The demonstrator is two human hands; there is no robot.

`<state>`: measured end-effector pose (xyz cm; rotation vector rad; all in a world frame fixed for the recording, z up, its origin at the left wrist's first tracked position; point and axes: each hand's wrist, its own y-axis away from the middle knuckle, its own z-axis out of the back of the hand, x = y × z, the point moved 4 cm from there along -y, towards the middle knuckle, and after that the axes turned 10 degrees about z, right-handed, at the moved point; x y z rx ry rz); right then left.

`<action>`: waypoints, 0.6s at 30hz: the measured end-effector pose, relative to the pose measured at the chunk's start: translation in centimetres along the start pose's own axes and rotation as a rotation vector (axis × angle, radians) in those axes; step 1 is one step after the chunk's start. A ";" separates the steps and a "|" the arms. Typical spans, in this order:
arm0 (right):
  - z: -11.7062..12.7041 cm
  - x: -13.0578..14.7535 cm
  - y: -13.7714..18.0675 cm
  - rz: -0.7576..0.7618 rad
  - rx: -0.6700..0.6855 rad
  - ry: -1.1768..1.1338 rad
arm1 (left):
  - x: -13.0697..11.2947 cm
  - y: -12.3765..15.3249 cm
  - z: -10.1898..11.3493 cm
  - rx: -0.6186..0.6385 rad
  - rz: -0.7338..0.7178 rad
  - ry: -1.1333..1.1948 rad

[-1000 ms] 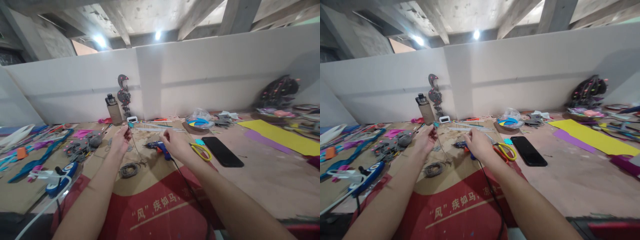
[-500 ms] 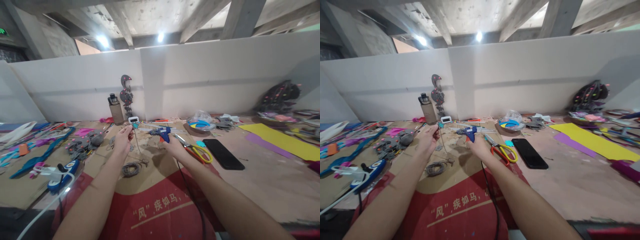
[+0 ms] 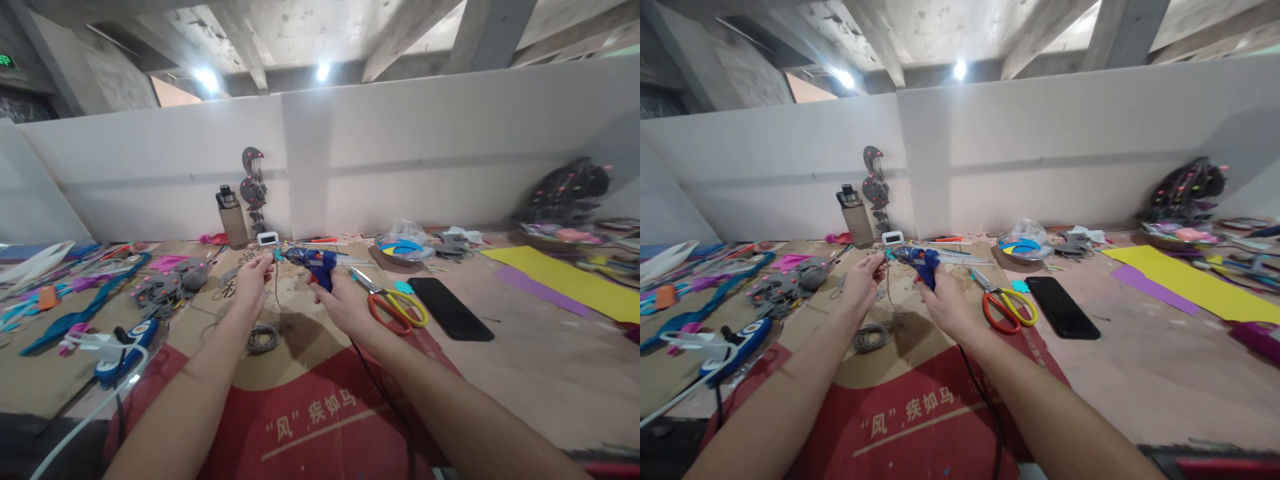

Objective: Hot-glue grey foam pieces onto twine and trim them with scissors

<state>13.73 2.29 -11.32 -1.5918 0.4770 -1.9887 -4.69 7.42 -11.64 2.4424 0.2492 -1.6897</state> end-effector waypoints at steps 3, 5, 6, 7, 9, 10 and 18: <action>0.1 -0.2 0.0 0.010 -0.001 0.080 | 0.1 0.0 -0.1 -0.005 -0.008 -0.016; 0.2 -0.2 0.0 0.024 -0.007 0.145 | 0.1 0.0 -0.2 -0.010 -0.014 -0.029; 0.2 -0.2 0.0 0.030 -0.006 0.170 | 0.1 -0.1 -0.2 -0.010 -0.016 -0.036; 0.2 -0.2 0.1 0.034 0.001 0.187 | 0.1 -0.1 -0.2 -0.010 -0.018 -0.042; 0.1 -0.2 0.1 0.038 0.017 0.206 | 0.2 -0.1 -0.2 -0.005 -0.020 -0.052; 0.2 -0.1 0.1 0.039 0.020 0.210 | 0.2 -0.1 -0.2 -0.002 -0.021 -0.055; 0.1 0.1 0.0 0.050 0.032 0.211 | 0.1 0.0 -0.2 0.001 -0.018 -0.048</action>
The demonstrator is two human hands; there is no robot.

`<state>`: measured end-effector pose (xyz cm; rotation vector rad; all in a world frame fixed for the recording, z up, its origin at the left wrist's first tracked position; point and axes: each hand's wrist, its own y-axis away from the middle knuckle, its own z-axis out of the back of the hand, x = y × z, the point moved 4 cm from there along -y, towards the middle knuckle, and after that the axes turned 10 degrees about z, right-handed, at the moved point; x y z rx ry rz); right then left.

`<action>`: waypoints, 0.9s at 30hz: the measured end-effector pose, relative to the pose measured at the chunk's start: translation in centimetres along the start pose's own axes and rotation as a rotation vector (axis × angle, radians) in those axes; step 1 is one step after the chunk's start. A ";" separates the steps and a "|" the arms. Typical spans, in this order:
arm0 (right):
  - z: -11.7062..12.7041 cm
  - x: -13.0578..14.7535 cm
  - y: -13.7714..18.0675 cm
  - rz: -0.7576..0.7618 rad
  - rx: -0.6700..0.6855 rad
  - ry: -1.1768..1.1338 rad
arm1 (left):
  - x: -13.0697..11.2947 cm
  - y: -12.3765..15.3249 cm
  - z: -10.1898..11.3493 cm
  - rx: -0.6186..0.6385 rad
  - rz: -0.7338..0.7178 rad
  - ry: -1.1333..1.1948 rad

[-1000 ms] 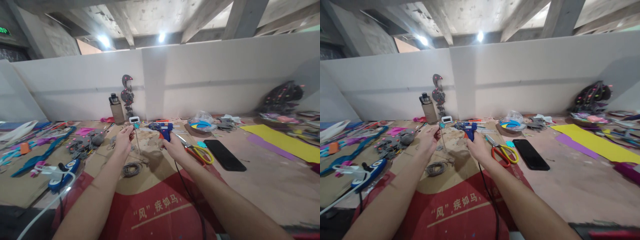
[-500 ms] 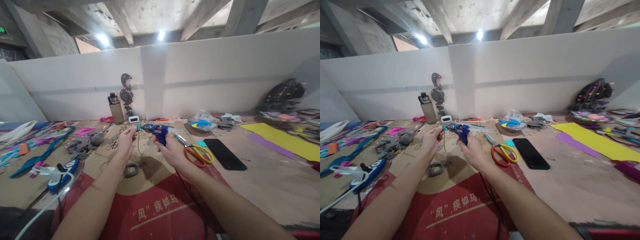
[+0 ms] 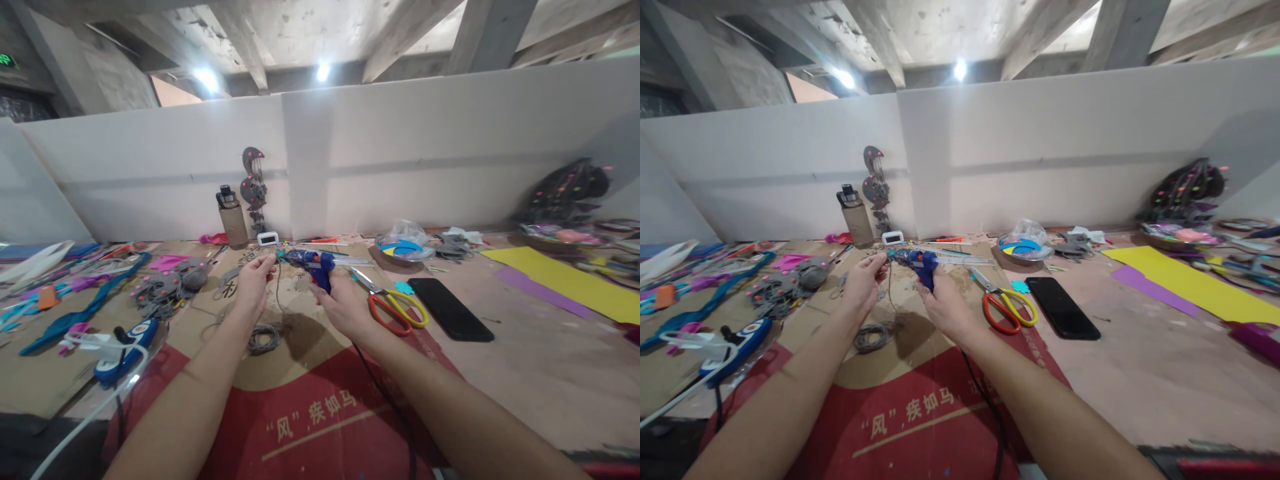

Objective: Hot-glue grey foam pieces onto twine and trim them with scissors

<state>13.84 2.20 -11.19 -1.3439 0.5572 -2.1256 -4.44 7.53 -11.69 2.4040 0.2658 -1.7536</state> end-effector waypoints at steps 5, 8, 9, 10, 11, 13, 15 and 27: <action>0.1 0.1 0.0 0.012 -0.005 0.016 | 0.1 0.0 0.0 0.001 -0.004 -0.014; 0.1 0.1 0.0 0.014 -0.002 0.033 | 0.1 0.0 -0.1 0.007 -0.005 -0.021; 0.2 0.0 0.0 0.014 -0.005 0.034 | 0.1 0.0 -0.1 0.008 -0.006 -0.022; 0.2 0.0 0.0 0.014 -0.011 0.032 | 0.1 0.0 -0.1 0.007 -0.007 -0.023; 0.2 0.0 0.0 0.013 -0.016 0.026 | 0.1 0.0 -0.1 0.006 -0.008 -0.025; 0.2 0.1 -0.1 0.013 -0.022 0.011 | 0.1 0.0 -0.2 0.004 -0.009 -0.028; 0.3 0.2 -0.1 0.019 -0.031 0.011 | 0.1 0.1 -0.3 0.008 -0.009 -0.030; 0.6 0.1 -0.1 -0.003 -0.041 0.051 | 0.2 0.2 -0.4 0.049 -0.038 -0.064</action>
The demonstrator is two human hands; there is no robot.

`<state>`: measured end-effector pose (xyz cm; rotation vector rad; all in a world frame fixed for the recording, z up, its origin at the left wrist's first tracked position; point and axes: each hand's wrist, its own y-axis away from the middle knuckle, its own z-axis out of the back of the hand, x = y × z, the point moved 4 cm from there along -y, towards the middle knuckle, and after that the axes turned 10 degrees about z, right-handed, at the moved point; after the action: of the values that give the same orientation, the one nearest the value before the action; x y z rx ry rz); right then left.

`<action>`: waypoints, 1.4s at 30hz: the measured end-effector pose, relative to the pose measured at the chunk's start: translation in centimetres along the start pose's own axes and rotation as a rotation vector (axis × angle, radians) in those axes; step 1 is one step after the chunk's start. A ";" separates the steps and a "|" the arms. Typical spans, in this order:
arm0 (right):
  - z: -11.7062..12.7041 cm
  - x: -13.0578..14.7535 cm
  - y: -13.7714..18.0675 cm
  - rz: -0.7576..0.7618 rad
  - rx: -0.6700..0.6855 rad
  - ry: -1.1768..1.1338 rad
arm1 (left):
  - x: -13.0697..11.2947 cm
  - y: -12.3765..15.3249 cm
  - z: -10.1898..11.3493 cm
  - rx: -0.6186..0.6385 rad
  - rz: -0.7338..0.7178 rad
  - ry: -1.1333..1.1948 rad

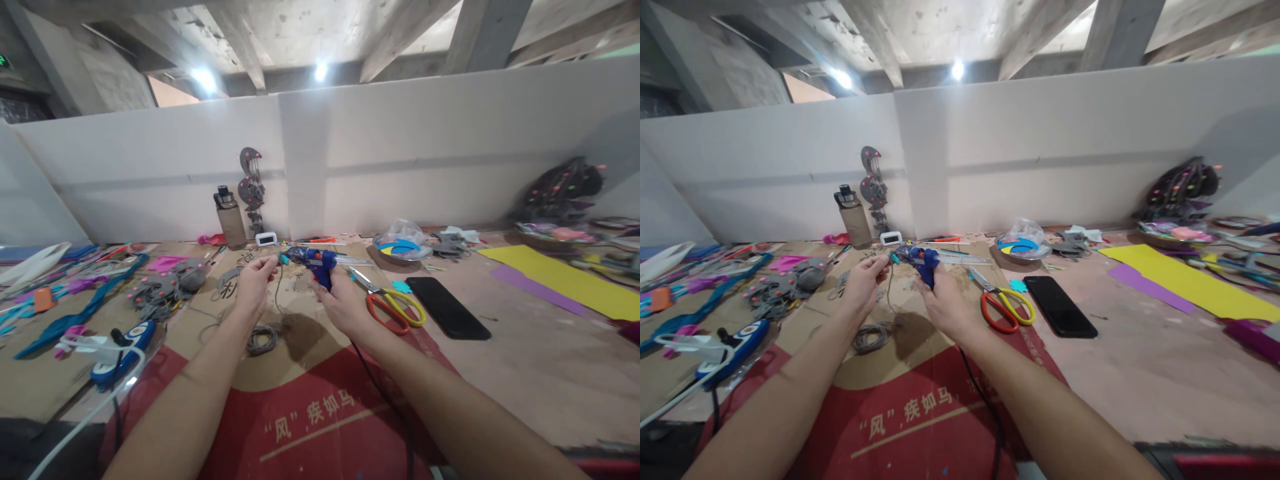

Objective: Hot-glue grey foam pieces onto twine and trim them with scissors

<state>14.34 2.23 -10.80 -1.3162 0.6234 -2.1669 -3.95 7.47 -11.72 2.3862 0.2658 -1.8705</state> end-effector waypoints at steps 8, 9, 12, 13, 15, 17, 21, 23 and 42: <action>-0.1 0.0 0.0 0.008 -0.003 -0.011 | -0.2 -0.1 0.2 -0.024 -0.002 -0.024; -0.1 0.0 0.0 0.007 0.005 -0.009 | -0.2 -0.1 0.2 -0.027 0.000 -0.020; 0.0 0.3 0.0 0.013 0.010 0.010 | -0.4 -0.3 0.4 -0.031 0.000 -0.005; 0.0 0.3 0.0 0.017 0.009 0.020 | -0.4 -0.3 0.4 -0.031 -0.001 -0.002; -0.1 0.4 0.0 0.019 0.012 0.029 | -0.5 -0.3 0.4 -0.032 0.000 0.000; -0.2 0.3 0.0 0.011 0.024 0.024 | -0.5 -0.3 0.5 -0.031 0.004 0.006; -0.3 0.2 0.1 0.005 0.035 0.013 | -0.5 -0.2 0.5 -0.020 0.009 0.017; -0.3 0.2 0.1 0.009 0.029 0.011 | -0.4 -0.2 0.4 -0.016 0.013 0.013; -0.9 -5.0 -0.3 -0.434 0.003 -0.277 | -0.7 -0.3 1.0 -0.044 0.057 0.154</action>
<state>15.41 5.76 -14.31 -1.8452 0.2387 -2.2423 -5.13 7.53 -11.30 2.4840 0.2455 -1.6421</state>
